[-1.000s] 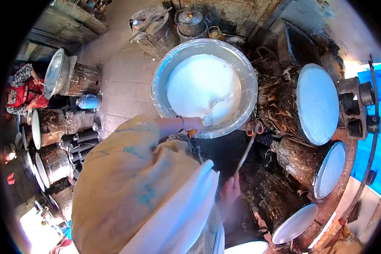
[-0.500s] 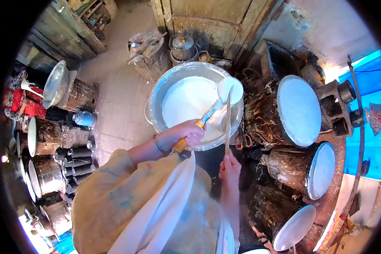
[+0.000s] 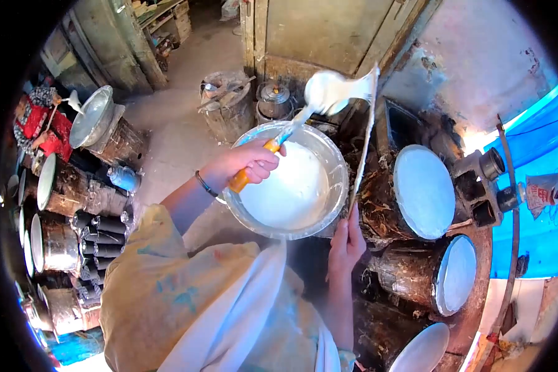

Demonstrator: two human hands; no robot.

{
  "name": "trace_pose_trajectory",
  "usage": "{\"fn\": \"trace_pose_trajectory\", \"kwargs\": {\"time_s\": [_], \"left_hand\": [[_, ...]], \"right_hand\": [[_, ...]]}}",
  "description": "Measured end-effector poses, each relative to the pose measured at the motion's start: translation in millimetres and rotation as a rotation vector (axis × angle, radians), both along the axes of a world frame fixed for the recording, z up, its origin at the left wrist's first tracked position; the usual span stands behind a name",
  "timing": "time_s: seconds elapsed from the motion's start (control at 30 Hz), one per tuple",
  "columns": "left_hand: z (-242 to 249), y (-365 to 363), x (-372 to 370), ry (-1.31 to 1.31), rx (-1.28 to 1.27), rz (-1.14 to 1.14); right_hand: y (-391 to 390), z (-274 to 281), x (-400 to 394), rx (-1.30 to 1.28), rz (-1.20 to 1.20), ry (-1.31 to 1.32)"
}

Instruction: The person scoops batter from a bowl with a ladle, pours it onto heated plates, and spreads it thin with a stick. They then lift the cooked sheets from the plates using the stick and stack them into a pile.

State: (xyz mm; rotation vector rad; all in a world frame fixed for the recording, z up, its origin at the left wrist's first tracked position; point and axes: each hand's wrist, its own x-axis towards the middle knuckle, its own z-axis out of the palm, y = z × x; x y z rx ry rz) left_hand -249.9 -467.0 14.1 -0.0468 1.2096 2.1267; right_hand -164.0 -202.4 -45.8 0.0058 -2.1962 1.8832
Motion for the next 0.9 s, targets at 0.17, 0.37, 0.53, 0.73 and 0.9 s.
{"fn": "trace_pose_trajectory", "kwargs": {"time_s": [0.17, 0.37, 0.53, 0.73, 0.9], "left_hand": [[-38, -12, -17, -0.352, 0.188, -0.119], [-28, 48, -68, -0.438, 0.128, -0.454], [13, 177, -85, -0.237, -0.131, -0.776], [47, 344, -35, -0.133, -0.104, -1.242], [52, 476, 41, -0.052, -0.081, -1.514]], "right_hand": [[5, -31, -23, 0.204, -0.093, 0.089], [29, -69, -2, 0.515, -0.348, -0.027], [91, -49, 40, 0.503, -0.718, -0.094], [151, -34, 116, 0.565, -1.218, -0.032], [203, -41, 167, 0.313, -1.555, -0.009]]}}
